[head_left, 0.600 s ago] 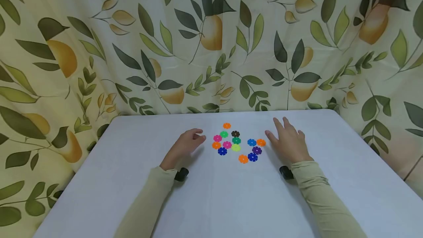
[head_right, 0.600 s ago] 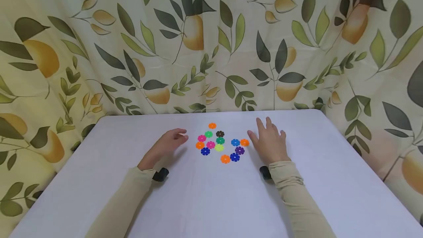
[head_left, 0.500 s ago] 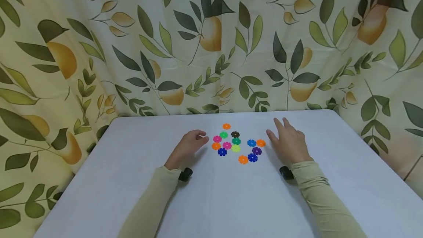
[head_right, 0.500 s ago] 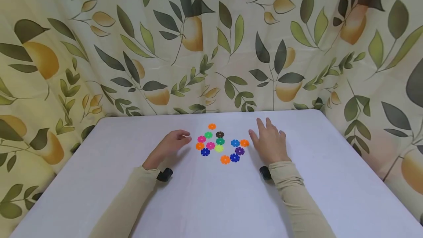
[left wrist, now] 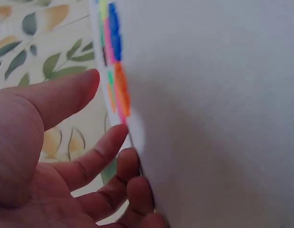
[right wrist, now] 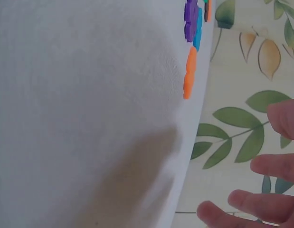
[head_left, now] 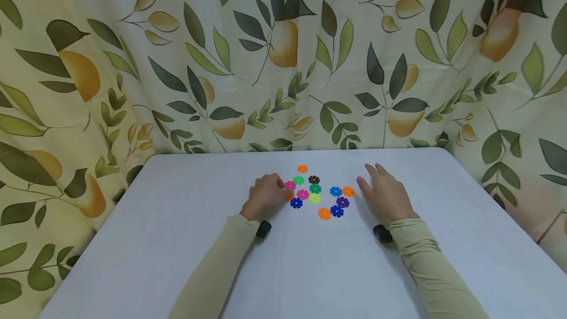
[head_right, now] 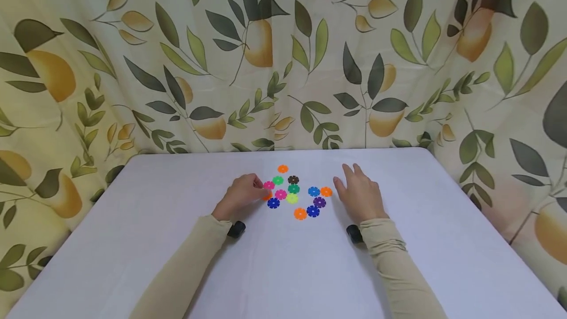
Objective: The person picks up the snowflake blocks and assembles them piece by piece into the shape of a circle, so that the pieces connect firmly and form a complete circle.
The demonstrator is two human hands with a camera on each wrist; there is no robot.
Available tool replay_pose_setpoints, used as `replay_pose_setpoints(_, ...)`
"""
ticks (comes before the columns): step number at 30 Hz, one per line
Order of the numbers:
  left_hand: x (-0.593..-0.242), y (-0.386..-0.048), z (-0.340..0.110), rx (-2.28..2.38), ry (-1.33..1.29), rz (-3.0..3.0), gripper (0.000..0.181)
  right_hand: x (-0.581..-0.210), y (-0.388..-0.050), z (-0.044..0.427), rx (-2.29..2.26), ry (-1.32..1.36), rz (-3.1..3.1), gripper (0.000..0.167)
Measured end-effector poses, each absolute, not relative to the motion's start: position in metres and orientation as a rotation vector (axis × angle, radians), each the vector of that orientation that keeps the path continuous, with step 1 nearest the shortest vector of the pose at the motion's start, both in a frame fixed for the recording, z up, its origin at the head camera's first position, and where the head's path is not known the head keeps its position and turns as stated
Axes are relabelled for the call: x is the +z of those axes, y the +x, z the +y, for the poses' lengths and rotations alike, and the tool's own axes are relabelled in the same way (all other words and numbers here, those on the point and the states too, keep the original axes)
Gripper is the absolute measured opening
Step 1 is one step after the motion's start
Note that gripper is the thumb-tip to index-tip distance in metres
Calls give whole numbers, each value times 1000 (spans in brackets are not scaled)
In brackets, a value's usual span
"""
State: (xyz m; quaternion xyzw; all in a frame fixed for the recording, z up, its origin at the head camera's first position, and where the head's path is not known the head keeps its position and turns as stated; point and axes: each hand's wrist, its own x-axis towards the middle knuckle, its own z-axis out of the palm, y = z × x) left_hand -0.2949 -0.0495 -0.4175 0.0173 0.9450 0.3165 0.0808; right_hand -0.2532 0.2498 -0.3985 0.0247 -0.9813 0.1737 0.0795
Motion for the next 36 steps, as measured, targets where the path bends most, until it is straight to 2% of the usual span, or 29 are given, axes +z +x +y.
replay_pose_setpoints(13, -415, -294, -37, 798, 134, 2872, 18, -400, -251, 244, 566, 115, -3017, 59)
replay_pose_setpoints(19, -414, -291, -38, 828, 158, 2848, 26, -399, -251, 244, 570, 128, -3002, 57)
replay_pose_setpoints(22, -418, -290, -46, 957, 150, 2792, 26, -401, -250, 244, 578, 128, -2993, 55)
replay_pose_setpoints(29, -427, -292, -80, 1482, 111, 2516, 12, -398, -248, 246, 732, 85, -2889, 48)
replay_pose_setpoints(36, -432, -301, -103, 1721, 58, 2337, 16, -397, -249, 242, 945, 130, -2824, 38)
